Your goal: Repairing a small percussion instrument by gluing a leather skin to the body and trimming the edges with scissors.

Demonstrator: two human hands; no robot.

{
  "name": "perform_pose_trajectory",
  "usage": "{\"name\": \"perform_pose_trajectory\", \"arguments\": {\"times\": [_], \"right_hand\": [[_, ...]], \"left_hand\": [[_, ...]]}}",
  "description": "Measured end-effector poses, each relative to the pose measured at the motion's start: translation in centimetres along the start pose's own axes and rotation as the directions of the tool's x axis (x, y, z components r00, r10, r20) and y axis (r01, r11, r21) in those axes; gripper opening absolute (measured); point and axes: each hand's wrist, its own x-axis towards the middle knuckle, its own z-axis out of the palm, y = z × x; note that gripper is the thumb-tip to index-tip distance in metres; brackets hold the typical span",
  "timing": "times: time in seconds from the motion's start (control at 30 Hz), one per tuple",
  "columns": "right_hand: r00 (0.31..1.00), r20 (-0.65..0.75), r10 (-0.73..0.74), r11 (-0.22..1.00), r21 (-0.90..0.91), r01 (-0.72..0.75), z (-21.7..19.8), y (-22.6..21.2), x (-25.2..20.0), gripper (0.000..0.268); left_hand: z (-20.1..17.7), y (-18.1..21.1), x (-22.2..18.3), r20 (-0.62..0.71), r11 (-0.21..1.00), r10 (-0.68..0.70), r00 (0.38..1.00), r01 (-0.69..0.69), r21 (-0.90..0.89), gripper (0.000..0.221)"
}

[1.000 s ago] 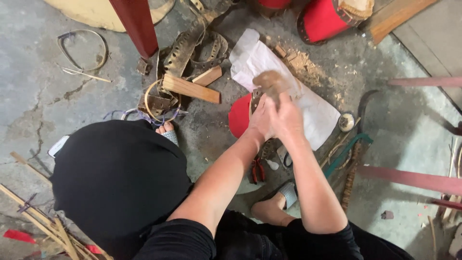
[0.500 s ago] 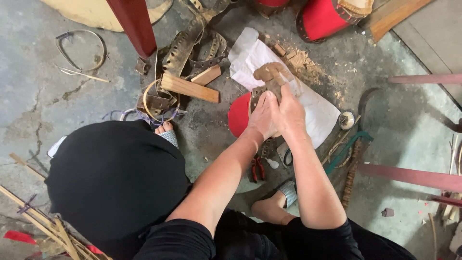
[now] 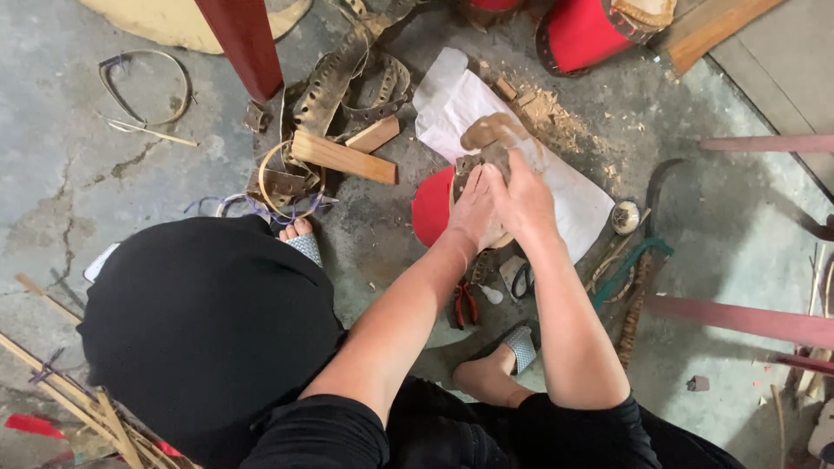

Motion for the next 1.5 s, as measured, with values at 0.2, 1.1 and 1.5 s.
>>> {"name": "perform_pose_trajectory", "arguments": {"times": [0.2, 1.1, 1.5], "right_hand": [[0.998, 0.054, -0.019, 0.995, -0.093, 0.024, 2.3, 2.0, 1.2, 0.060], [0.904, -0.317, 0.288, 0.909, 0.387, -0.154, 1.7, 13.5, -2.2, 0.053], [0.587, -0.490, 0.644, 0.616, 0.787, -0.018, 5.9, 24.8, -3.4, 0.023]], "left_hand": [[7.0, -1.0, 2.1, -0.123, 1.000, -0.003, 0.992, 0.004, 0.011, 0.061], [-4.0, 0.6, -1.8, 0.019, 0.965, -0.022, 1.000, 0.016, 0.262, 0.100], [-5.7, -0.3, -1.5, -0.110, 1.000, 0.024, 0.994, -0.022, 0.020, 0.087]]}}
